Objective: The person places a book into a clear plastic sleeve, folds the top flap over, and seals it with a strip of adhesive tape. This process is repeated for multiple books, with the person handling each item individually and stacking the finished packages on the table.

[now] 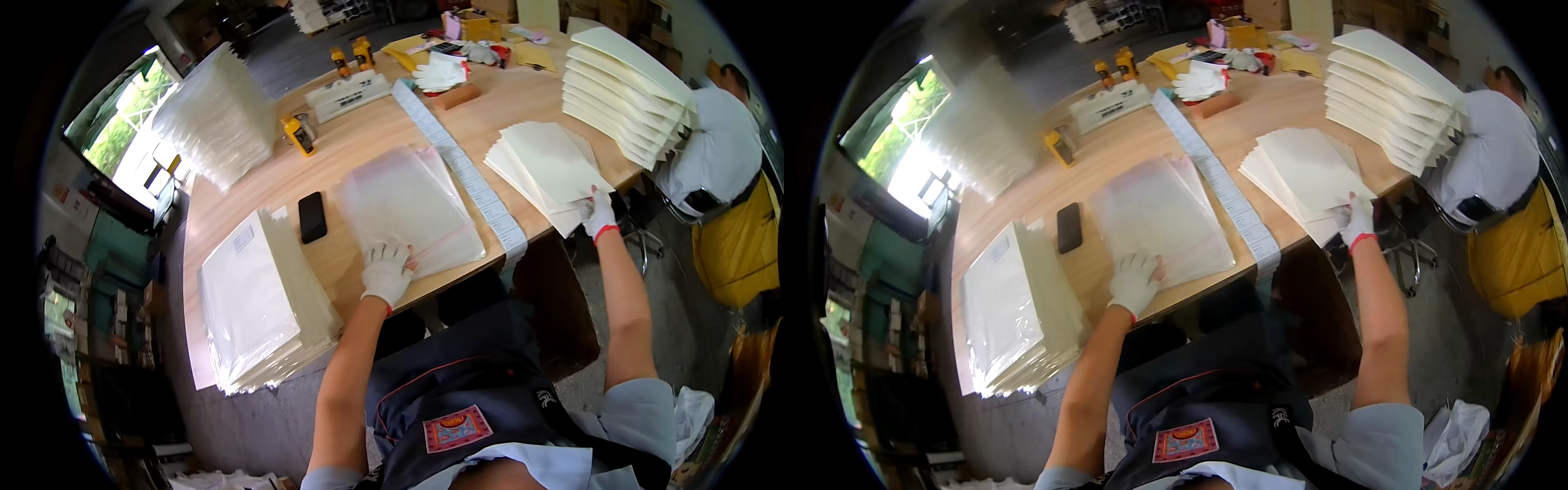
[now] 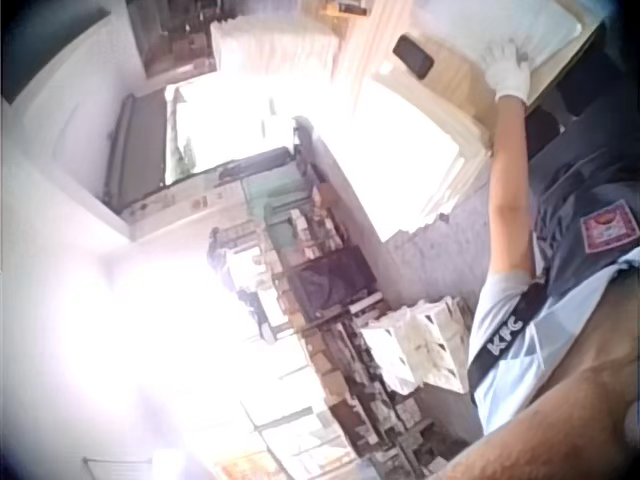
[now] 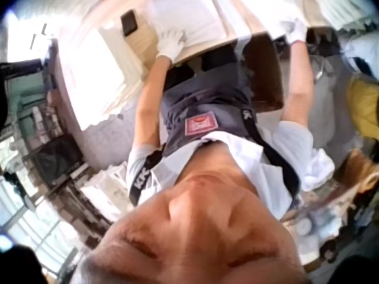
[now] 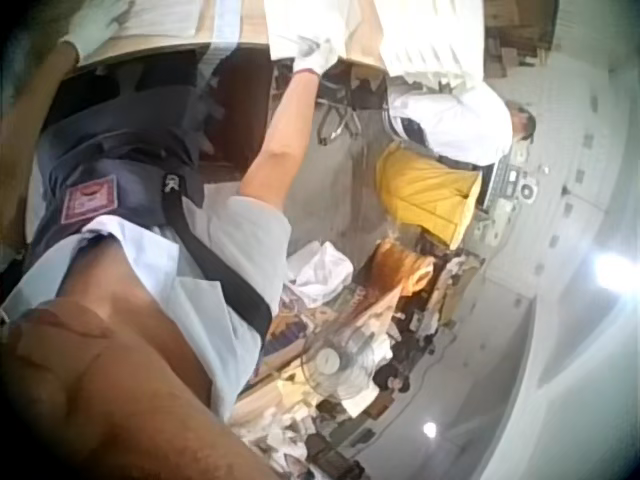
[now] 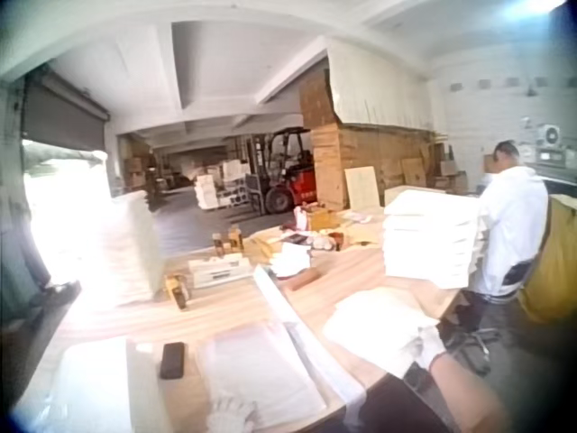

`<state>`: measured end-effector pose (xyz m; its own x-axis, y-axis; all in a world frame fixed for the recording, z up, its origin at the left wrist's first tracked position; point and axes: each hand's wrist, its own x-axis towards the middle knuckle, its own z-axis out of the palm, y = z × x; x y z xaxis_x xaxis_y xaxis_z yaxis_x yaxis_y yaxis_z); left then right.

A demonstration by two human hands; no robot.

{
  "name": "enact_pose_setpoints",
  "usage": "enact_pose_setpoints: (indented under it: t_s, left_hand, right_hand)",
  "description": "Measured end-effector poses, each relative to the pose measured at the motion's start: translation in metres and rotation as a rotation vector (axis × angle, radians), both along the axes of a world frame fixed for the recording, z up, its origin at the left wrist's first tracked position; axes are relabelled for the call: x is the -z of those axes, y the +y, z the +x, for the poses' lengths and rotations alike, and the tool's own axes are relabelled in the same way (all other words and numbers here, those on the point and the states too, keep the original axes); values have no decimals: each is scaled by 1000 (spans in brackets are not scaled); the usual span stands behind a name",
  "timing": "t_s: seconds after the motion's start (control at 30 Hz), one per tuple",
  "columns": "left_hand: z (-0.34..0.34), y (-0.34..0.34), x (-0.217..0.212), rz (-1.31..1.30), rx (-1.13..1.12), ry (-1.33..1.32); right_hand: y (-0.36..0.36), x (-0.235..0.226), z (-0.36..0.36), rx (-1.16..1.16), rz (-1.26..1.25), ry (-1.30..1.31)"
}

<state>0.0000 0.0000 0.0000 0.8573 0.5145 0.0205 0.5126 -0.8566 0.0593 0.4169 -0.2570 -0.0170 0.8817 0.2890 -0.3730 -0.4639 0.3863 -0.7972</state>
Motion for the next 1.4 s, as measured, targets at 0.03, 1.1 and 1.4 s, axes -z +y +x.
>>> enact_pose_setpoints:
  t_s: [0.03, 1.1, 1.4]
  left_hand:
    - [6, -8, -17, -32, -31, 24]
    - [-29, -18, -11, -163, -232, -781]
    - [8, -51, 35, -1309, -695, -1487]
  right_hand:
    - [-5, 5, 17, -28, -46, -4]
    - [-17, -11, -270, -650, 208, 328]
    - [-1, -34, -275, -756, 162, 118]
